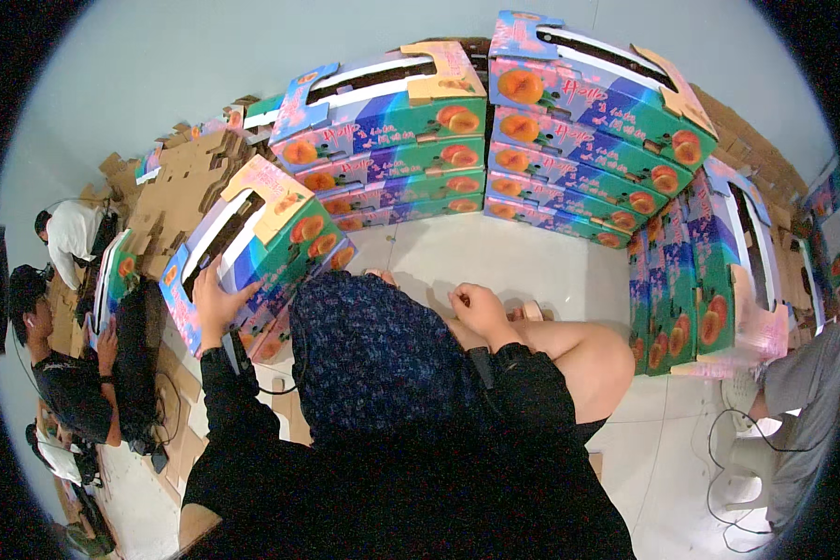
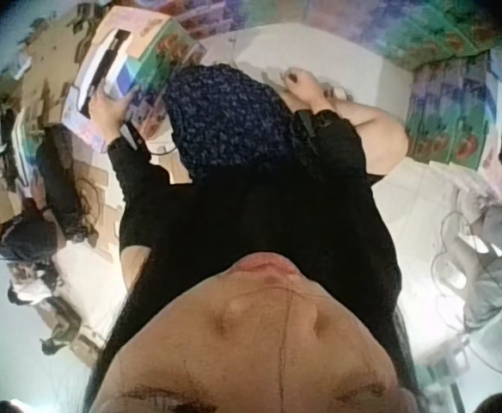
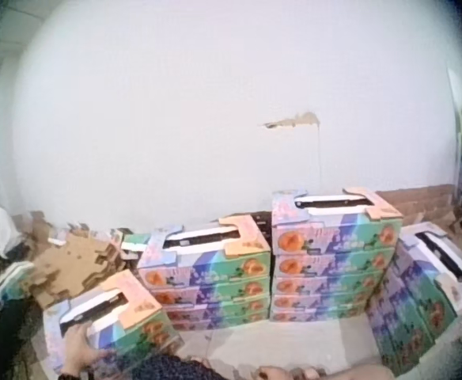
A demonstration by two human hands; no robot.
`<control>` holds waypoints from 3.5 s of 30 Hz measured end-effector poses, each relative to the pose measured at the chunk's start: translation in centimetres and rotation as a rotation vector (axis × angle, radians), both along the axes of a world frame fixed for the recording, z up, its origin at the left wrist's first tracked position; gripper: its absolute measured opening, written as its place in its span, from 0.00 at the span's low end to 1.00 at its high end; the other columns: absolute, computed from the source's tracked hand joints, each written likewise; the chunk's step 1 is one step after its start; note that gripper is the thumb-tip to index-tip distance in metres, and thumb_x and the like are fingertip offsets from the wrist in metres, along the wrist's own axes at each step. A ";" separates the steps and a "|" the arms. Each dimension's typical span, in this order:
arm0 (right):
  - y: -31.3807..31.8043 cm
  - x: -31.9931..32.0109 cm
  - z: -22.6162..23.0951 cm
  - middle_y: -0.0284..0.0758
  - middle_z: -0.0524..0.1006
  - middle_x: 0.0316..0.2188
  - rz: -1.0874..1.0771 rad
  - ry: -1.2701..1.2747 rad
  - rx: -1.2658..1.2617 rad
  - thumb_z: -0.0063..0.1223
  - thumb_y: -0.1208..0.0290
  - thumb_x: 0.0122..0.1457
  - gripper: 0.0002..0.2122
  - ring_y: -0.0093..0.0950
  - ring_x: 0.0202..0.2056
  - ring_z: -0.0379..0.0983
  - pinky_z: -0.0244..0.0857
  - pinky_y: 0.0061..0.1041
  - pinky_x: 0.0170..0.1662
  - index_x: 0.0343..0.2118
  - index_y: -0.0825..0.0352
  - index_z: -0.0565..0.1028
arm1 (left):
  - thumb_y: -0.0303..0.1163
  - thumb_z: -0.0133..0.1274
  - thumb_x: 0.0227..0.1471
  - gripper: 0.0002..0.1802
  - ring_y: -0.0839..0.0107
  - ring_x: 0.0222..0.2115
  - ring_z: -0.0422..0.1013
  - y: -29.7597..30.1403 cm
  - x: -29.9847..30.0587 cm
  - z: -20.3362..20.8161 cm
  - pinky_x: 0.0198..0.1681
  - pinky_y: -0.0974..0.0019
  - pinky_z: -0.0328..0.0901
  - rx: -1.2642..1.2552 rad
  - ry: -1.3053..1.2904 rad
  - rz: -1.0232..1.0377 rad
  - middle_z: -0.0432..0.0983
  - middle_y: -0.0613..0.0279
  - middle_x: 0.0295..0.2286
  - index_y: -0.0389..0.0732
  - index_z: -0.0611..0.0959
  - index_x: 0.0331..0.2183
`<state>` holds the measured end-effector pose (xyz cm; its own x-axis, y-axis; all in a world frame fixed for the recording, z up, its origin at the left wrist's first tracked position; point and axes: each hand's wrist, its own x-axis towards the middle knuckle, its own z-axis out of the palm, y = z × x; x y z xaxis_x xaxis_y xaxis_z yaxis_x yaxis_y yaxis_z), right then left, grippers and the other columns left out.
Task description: The person is stacking and organizing assembled cardboard peach boxes on the floor of a factory.
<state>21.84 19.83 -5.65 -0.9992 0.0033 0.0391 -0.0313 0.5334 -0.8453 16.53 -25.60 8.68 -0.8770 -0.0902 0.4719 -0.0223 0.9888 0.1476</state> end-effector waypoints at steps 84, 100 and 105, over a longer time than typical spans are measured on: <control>25.8 19.2 28.1 0.45 0.70 0.53 -1.142 0.634 -1.006 0.38 0.63 0.61 0.22 0.42 0.53 0.68 0.64 0.45 0.55 0.54 0.71 0.67 | 0.31 0.61 0.45 0.27 0.51 0.54 0.62 13.0 5.7 0.8 0.57 0.53 0.57 0.243 -0.091 -0.541 0.68 0.51 0.52 0.40 0.76 0.49; 27.0 13.8 23.9 0.50 0.70 0.49 -1.678 0.930 0.180 0.59 0.62 0.50 0.27 0.43 0.49 0.69 0.63 0.42 0.53 0.49 0.76 0.68 | 0.34 0.61 0.45 0.30 0.50 0.56 0.61 11.1 6.2 -1.4 0.59 0.47 0.52 0.341 -0.132 -0.499 0.67 0.49 0.52 0.42 0.74 0.52; 19.2 13.6 22.2 0.50 0.63 0.53 -1.349 1.012 1.273 0.61 0.62 0.49 0.30 0.46 0.57 0.56 0.52 0.46 0.58 0.52 0.73 0.66 | 0.51 0.57 0.49 0.41 0.45 0.62 0.47 8.9 5.8 -4.9 0.63 0.41 0.39 0.131 -0.202 -0.238 0.55 0.43 0.59 0.46 0.64 0.60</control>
